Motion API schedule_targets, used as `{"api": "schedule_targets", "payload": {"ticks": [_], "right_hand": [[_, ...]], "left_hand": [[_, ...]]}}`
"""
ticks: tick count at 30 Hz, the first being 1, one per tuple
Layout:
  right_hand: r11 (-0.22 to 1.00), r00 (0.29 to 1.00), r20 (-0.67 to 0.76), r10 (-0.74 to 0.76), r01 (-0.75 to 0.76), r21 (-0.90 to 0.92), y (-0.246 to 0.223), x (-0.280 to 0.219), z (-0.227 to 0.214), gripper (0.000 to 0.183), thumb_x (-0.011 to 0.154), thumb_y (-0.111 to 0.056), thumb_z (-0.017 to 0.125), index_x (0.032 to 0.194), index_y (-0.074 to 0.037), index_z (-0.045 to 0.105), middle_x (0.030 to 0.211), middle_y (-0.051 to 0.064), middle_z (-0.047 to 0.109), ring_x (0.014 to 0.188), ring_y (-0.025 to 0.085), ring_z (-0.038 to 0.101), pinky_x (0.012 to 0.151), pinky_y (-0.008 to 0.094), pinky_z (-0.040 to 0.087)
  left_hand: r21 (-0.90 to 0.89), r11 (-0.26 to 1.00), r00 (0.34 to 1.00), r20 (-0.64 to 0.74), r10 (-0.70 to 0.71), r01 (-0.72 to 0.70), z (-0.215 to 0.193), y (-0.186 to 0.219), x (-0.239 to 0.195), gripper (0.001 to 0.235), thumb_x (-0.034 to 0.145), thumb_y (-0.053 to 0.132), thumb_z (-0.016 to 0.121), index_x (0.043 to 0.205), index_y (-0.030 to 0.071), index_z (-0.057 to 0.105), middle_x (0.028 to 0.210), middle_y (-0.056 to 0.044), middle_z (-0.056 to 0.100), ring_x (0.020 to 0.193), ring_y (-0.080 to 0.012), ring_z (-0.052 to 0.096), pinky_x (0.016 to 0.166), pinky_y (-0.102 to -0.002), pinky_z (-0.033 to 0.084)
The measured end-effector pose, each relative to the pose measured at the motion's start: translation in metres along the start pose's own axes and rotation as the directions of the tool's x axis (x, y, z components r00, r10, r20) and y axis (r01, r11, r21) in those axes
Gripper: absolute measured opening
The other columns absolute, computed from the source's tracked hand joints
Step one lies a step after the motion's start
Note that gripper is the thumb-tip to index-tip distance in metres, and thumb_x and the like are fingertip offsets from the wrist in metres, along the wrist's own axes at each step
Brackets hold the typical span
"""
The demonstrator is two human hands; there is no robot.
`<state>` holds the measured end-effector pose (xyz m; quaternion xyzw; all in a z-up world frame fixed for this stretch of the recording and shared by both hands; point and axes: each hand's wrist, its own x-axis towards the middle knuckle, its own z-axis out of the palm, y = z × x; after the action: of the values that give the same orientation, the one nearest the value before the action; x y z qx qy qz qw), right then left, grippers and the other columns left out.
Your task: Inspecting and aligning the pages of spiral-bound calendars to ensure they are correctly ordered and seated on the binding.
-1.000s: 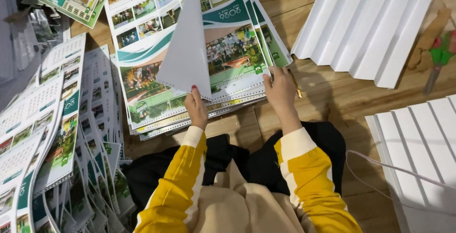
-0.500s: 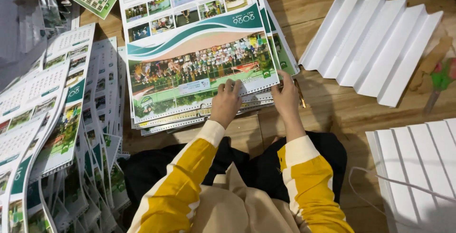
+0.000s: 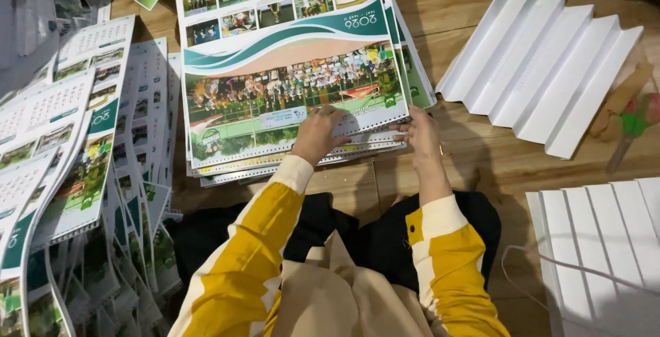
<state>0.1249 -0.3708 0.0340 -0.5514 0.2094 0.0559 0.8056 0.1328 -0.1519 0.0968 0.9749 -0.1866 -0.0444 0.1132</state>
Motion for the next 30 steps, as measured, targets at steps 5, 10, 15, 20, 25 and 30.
{"api": "schedule_targets", "payload": {"ticks": [5, 10, 15, 20, 25, 30], "right_hand": [[0.994, 1.000, 0.005, 0.014, -0.015, 0.106, -0.005, -0.007, 0.001, 0.042, 0.090, -0.020, 0.050, 0.122, 0.006, 0.043, 0.103, 0.015, 0.048, 0.079, 0.032, 0.065, 0.056, 0.035, 0.057], [0.959, 0.991, 0.133, 0.000, -0.038, 0.282, -0.005, -0.008, 0.001, 0.040, 0.088, -0.022, 0.056, 0.120, 0.000, 0.048, 0.089, 0.007, 0.049, 0.081, 0.033, 0.064, 0.065, 0.037, 0.058], [0.959, 0.986, 0.149, -0.074, 0.029, 0.282, -0.013, -0.017, 0.010, 0.037, 0.088, -0.021, 0.058, 0.118, 0.000, 0.050, 0.088, 0.006, 0.049, 0.083, 0.033, 0.064, 0.066, 0.036, 0.058], [0.970, 0.969, 0.125, -0.214, 0.196, 0.142, -0.006, -0.017, 0.015, 0.037, 0.089, -0.017, 0.058, 0.118, 0.004, 0.049, 0.091, 0.008, 0.052, 0.080, 0.028, 0.065, 0.065, 0.032, 0.059], [0.944, 0.942, 0.121, -0.312, 0.294, 0.151, 0.001, -0.010, 0.015, 0.034, 0.090, -0.013, 0.056, 0.120, 0.002, 0.050, 0.090, 0.009, 0.057, 0.075, 0.027, 0.066, 0.061, 0.030, 0.059], [0.955, 0.953, 0.114, -0.281, 0.265, 0.137, -0.010, -0.019, 0.020, 0.032, 0.089, -0.010, 0.054, 0.119, 0.000, 0.050, 0.089, 0.008, 0.057, 0.072, 0.025, 0.066, 0.060, 0.029, 0.059]], "left_hand": [[-0.054, 0.999, 1.000, 0.000, -0.007, 0.007, -0.010, 0.001, -0.001, 0.055, 0.065, 0.031, 0.078, 0.112, 0.011, 0.059, 0.104, -0.011, 0.057, 0.096, -0.0310, 0.057, 0.070, -0.039, 0.057], [-0.210, 0.978, 0.999, 0.038, -0.009, 0.017, -0.016, -0.003, -0.003, 0.054, 0.066, 0.027, 0.078, 0.114, 0.009, 0.059, 0.108, -0.014, 0.057, 0.103, -0.0359, 0.055, 0.079, -0.042, 0.053], [-0.292, 0.956, 0.999, 0.040, -0.022, 0.032, -0.023, -0.009, -0.003, 0.053, 0.066, 0.025, 0.079, 0.113, 0.008, 0.060, 0.109, -0.017, 0.057, 0.104, -0.0374, 0.054, 0.082, -0.043, 0.052], [-0.314, 0.950, 0.999, 0.041, 0.006, 0.008, -0.018, -0.017, -0.001, 0.053, 0.066, 0.028, 0.079, 0.112, 0.009, 0.061, 0.108, -0.015, 0.059, 0.104, -0.0349, 0.055, 0.084, -0.041, 0.050], [-0.334, 0.943, 1.000, -0.007, 0.012, -0.013, -0.009, -0.025, 0.001, 0.056, 0.062, 0.035, 0.080, 0.109, 0.010, 0.062, 0.104, -0.014, 0.060, 0.101, -0.0335, 0.057, 0.082, -0.040, 0.051], [-0.344, 0.939, 1.000, -0.015, -0.003, -0.002, -0.018, -0.018, 0.000, 0.058, 0.064, 0.046, 0.076, 0.107, 0.010, 0.062, 0.101, -0.013, 0.061, 0.097, -0.0320, 0.059, 0.079, -0.039, 0.052]]}}
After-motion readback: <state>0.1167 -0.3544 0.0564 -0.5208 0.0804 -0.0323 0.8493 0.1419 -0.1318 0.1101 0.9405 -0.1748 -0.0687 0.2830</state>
